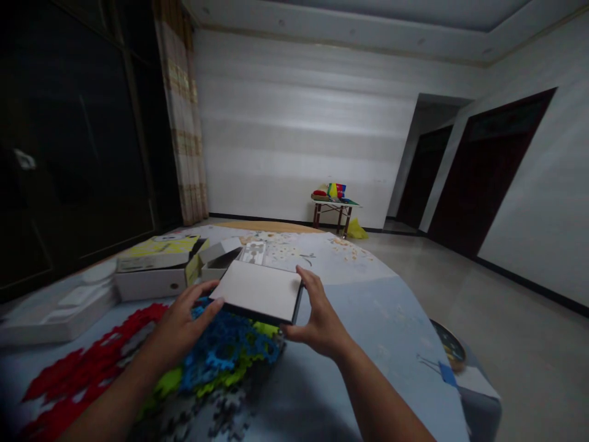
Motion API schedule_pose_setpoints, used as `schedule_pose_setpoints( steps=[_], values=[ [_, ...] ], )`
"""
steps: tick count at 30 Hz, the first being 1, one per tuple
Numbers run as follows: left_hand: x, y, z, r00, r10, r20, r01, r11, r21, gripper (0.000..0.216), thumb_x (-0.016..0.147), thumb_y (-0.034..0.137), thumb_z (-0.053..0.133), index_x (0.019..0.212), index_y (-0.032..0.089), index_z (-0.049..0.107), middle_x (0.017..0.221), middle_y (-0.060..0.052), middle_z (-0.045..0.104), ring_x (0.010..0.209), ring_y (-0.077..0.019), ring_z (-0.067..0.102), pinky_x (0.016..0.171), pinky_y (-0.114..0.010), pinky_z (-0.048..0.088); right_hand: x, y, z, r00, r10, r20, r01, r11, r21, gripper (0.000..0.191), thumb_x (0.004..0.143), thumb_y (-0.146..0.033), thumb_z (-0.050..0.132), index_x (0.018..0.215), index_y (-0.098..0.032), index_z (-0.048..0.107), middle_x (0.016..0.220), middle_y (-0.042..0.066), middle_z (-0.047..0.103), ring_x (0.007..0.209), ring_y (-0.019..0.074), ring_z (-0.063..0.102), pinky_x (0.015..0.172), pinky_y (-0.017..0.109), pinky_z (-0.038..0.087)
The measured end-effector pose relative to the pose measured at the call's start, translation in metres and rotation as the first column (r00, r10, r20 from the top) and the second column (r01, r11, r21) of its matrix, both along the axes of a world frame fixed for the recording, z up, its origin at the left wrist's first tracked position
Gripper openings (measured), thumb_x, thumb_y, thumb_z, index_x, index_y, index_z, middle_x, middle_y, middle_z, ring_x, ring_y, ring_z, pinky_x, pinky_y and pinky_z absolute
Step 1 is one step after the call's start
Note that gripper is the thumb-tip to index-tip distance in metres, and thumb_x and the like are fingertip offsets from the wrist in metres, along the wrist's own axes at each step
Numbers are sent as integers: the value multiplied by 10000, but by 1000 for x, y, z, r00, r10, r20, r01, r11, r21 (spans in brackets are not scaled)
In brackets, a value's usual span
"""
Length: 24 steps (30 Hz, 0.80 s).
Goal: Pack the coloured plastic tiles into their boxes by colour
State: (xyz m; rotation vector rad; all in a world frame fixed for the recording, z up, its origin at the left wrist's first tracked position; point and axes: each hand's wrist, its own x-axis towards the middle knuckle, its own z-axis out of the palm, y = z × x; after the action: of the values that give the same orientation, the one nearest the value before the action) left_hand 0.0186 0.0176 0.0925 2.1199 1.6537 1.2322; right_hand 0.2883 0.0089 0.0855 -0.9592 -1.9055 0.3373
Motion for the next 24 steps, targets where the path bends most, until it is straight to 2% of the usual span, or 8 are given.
schedule_pose_setpoints(
  steps=[5, 10, 14, 19, 24],
  values=[
    [-5, 3, 2, 992, 34, 119, -26, 997, -68, 503, 749, 521, 467, 1097, 171, 557, 1150, -116, 581, 978, -237, 582, 818, -349, 460, -17, -14, -6, 999, -28, 24, 27, 999, 33, 951, 586, -203, 706, 1379, -317, 193, 1383, 48, 251, 1295, 267, 234, 1085, 432, 205],
    [-7, 15, -5, 945, 52, 323, 14, 980, -200, 539, 673, 570, 529, 987, 137, 594, 991, -114, 651, 931, -251, 593, 810, -349, 438, -21, -17, -17, 996, -58, 66, 53, 996, 66, 962, 587, -164, 685, 1386, -298, 168, 1389, 65, 222, 1303, 268, 212, 1084, 446, 207],
    [-8, 22, -11, 819, 63, 570, 148, 937, -315, 575, 558, 596, 619, 869, 113, 588, 814, -89, 666, 776, -233, 611, 700, -319, 453, -22, -18, -22, 989, -72, 129, 63, 996, 70, 965, 587, -115, 653, 1388, -272, 138, 1392, 82, 197, 1309, 253, 194, 1079, 446, 219],
    [-8, 10, 1, 662, 127, 738, 275, 875, -398, 505, 516, 501, 714, 831, 125, 593, 650, -27, 647, 589, -182, 596, 571, -282, 444, -20, -19, -24, 983, -71, 170, 55, 994, 98, 966, 595, -116, 649, 1389, -269, 121, 1384, 87, 201, 1303, 246, 204, 1077, 436, 232],
    [-6, -1, 16, 537, 63, 841, 395, 863, -317, 383, 606, 374, 706, 881, 126, 607, 667, -29, 670, 615, -157, 612, 587, -241, 462, -18, -18, -25, 979, -109, 169, 93, 990, 104, 964, 608, -132, 655, 1392, -266, 111, 1380, 90, 210, 1297, 250, 210, 1072, 444, 243]
  ],
)
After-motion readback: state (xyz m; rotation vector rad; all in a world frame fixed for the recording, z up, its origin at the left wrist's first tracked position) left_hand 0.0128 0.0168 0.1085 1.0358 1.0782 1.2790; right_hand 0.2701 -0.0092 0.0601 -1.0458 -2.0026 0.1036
